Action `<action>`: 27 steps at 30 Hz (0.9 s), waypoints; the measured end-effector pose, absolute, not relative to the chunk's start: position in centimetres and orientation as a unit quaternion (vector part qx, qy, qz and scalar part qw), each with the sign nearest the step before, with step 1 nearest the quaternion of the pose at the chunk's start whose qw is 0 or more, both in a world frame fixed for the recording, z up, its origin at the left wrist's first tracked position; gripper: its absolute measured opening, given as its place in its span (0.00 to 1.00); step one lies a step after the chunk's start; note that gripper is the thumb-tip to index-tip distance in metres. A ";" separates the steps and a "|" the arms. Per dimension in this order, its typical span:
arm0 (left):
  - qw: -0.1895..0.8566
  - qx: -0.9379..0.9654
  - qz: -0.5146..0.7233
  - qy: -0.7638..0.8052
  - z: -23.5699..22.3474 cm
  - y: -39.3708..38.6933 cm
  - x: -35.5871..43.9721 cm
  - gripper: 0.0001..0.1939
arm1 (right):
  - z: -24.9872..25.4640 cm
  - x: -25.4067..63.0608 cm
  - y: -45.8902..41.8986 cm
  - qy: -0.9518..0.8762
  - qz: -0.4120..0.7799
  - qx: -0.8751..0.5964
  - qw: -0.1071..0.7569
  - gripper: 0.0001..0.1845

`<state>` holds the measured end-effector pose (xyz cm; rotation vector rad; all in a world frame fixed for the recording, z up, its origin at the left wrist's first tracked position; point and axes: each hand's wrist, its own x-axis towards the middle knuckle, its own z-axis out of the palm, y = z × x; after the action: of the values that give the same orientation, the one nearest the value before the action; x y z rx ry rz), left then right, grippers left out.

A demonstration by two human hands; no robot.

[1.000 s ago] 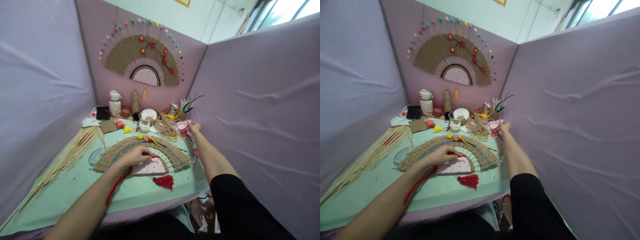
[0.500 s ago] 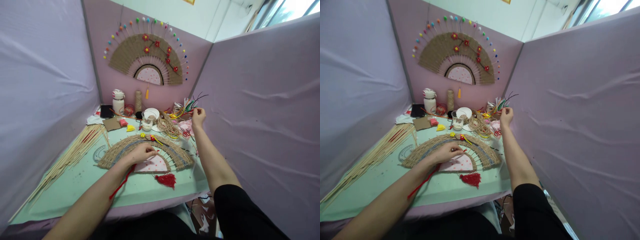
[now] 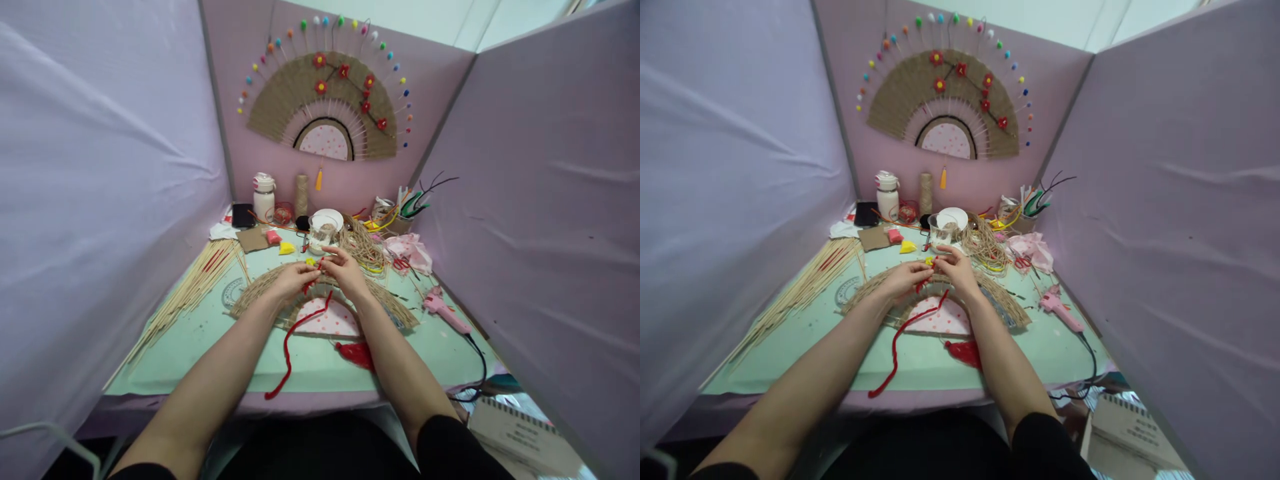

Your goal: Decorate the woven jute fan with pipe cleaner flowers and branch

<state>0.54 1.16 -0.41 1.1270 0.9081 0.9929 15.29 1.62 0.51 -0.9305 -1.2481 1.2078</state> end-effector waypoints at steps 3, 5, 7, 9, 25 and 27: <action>0.625 0.511 0.432 0.401 -0.6 1.2 0.5 0.14 | 0.3 16.1 1.5 -0.587 0.439 -0.411 0.542 0.12; 0.632 0.504 0.434 0.398 -0.7 1.3 0.4 0.13 | 0.2 16.5 1.4 -0.638 0.355 -0.428 0.533 0.10; 0.640 0.496 0.439 0.391 -0.8 1.4 0.3 0.12 | 0.0 16.8 1.4 -0.692 0.257 -0.429 0.520 0.10; 0.644 0.487 0.443 0.390 -0.8 1.5 0.3 0.12 | -0.1 17.0 1.4 -0.732 0.164 -0.417 0.513 0.11; 0.623 0.491 0.463 0.396 -1.2 2.0 -0.2 0.13 | -0.6 16.4 1.3 -0.823 -0.027 -0.371 0.430 0.12; 0.617 0.500 0.459 0.397 -1.2 2.1 -0.3 0.14 | -0.6 16.3 1.3 -0.820 -0.028 -0.370 0.435 0.12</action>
<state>-0.28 2.07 -1.16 1.1518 0.9137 1.0574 16.31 1.27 -0.55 -0.9220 -2.0411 -0.0686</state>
